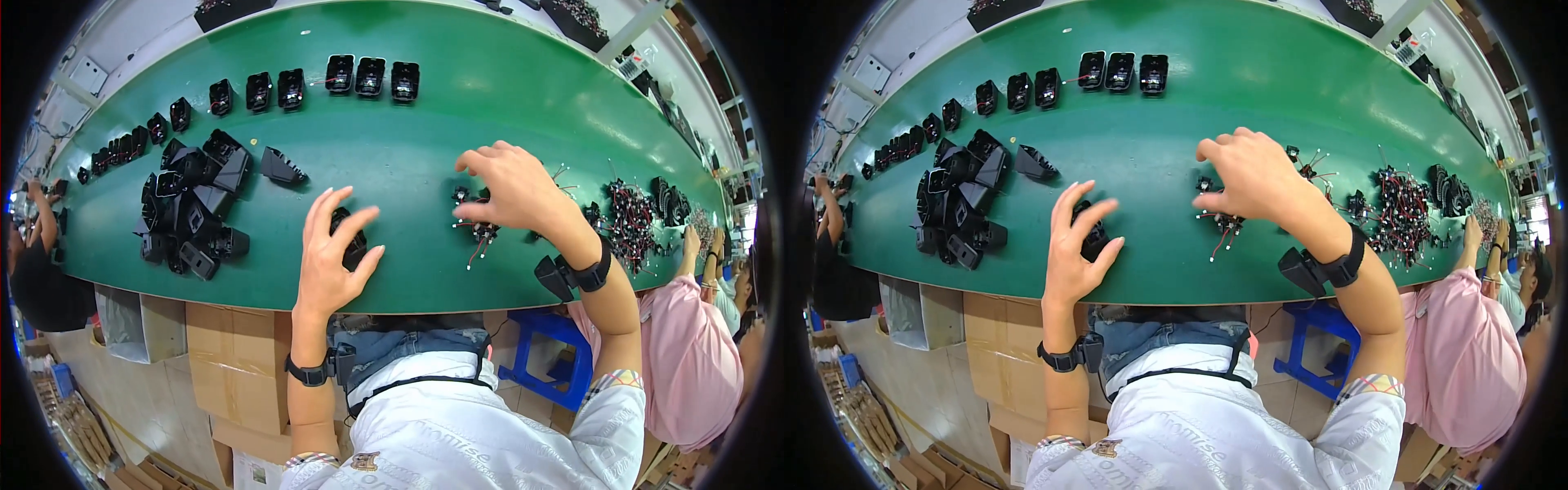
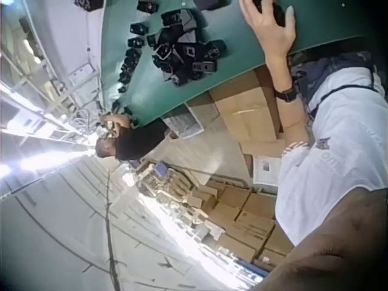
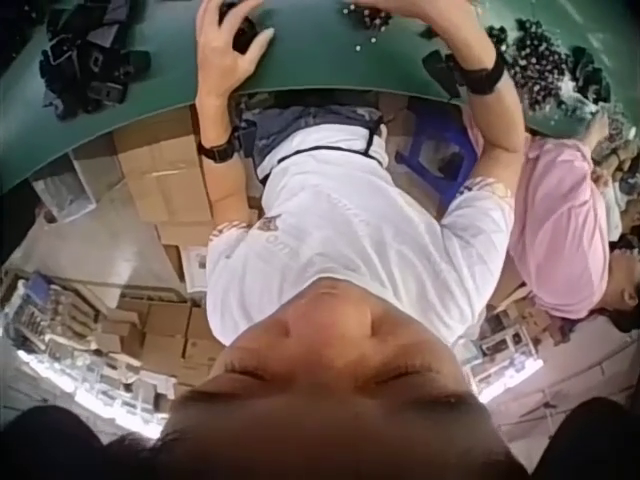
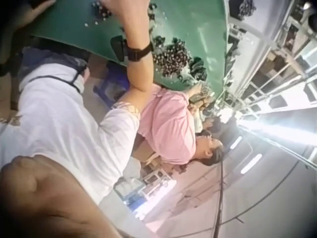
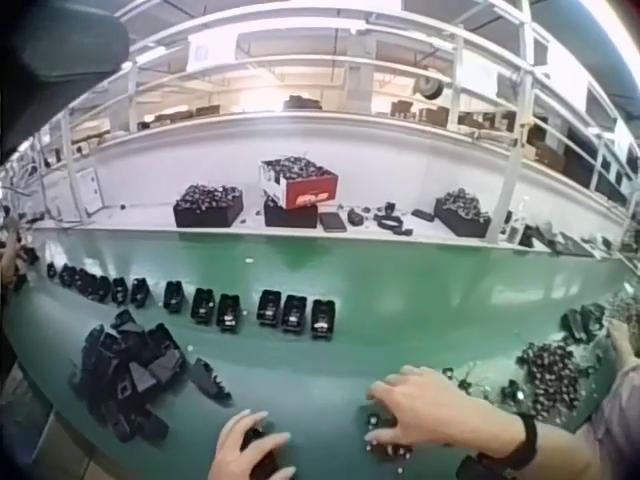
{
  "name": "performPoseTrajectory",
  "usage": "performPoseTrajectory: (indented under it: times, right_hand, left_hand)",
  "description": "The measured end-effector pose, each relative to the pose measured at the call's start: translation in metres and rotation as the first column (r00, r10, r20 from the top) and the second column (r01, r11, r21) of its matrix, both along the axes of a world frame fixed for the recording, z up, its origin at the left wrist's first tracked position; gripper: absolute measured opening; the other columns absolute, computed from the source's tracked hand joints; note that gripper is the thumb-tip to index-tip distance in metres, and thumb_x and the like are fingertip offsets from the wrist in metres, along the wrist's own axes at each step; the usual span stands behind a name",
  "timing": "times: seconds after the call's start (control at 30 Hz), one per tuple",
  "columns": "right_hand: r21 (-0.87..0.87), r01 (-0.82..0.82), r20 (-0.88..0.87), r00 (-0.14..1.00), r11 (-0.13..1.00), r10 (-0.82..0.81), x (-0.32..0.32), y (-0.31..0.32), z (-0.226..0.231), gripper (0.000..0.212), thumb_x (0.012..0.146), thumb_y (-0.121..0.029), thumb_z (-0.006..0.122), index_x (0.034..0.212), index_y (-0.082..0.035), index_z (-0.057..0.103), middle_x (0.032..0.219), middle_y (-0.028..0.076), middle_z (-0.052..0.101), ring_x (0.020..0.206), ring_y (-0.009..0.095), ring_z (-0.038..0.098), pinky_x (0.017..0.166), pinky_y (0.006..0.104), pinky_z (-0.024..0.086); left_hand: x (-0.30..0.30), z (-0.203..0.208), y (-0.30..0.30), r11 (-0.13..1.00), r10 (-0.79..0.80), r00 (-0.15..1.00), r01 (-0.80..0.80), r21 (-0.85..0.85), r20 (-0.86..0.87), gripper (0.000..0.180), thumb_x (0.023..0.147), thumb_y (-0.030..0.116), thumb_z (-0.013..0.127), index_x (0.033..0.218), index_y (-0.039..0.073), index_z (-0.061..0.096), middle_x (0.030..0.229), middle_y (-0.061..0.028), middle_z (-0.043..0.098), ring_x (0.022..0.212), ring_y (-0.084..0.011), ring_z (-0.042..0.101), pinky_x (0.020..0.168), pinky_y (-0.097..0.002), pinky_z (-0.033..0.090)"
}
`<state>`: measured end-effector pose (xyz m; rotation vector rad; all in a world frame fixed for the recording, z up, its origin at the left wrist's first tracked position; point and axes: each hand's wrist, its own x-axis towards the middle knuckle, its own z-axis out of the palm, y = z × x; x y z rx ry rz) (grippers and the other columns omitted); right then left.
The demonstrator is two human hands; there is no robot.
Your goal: The person picks up a black plastic housing and a circuit board with wires, inserts the board into the housing, and presses the components together. They then place the assembled unit onto the green workbench and repeat the process.
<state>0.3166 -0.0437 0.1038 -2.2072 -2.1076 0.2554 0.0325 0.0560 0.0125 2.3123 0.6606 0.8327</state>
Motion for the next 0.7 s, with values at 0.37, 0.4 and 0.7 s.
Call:
performPoseTrajectory:
  times: [0.37, 0.4, 0.7]
  right_hand:
    - [0.146, -0.189, 0.155, 0.974, 0.971, 0.167, -0.024, -0.023, -0.013, 0.036, 0.079, -0.005, 0.073, 0.114, -0.013, 0.067, 0.117, 0.007, 0.065, 0.119, 0.030, 0.059, 0.103, 0.0448, 0.045]
    - [0.144, -0.191, 0.151, 0.974, 0.971, 0.169, -0.023, -0.024, -0.016, 0.036, 0.079, -0.005, 0.073, 0.114, -0.013, 0.067, 0.117, 0.007, 0.065, 0.119, 0.030, 0.059, 0.103, 0.0448, 0.045]
    - [0.213, -0.269, 0.162, 0.958, 0.939, 0.237, -0.009, 0.009, -0.036, 0.017, 0.078, -0.006, 0.073, 0.092, -0.012, 0.067, 0.096, 0.003, 0.065, 0.099, 0.025, 0.061, 0.089, 0.0397, 0.046]
  left_hand:
    - [0.001, -0.001, -0.005, 0.989, 0.143, 0.988, -0.141, 0.039, -0.064, 0.074, 0.071, 0.029, 0.089, 0.135, 0.008, 0.059, 0.141, -0.0159, 0.053, 0.133, -0.0383, 0.048, 0.112, -0.0512, 0.037]
    - [-0.001, -0.001, -0.005, 0.990, 0.138, 0.989, -0.137, 0.023, -0.047, 0.072, 0.071, 0.029, 0.089, 0.134, 0.008, 0.059, 0.140, -0.0158, 0.054, 0.133, -0.0383, 0.049, 0.112, -0.0514, 0.037]
    - [0.002, -0.007, -0.003, 0.994, 0.111, 0.993, -0.111, 0.010, -0.029, 0.066, 0.073, 0.025, 0.088, 0.130, 0.007, 0.061, 0.138, -0.0162, 0.055, 0.129, -0.0380, 0.052, 0.108, -0.0496, 0.041]
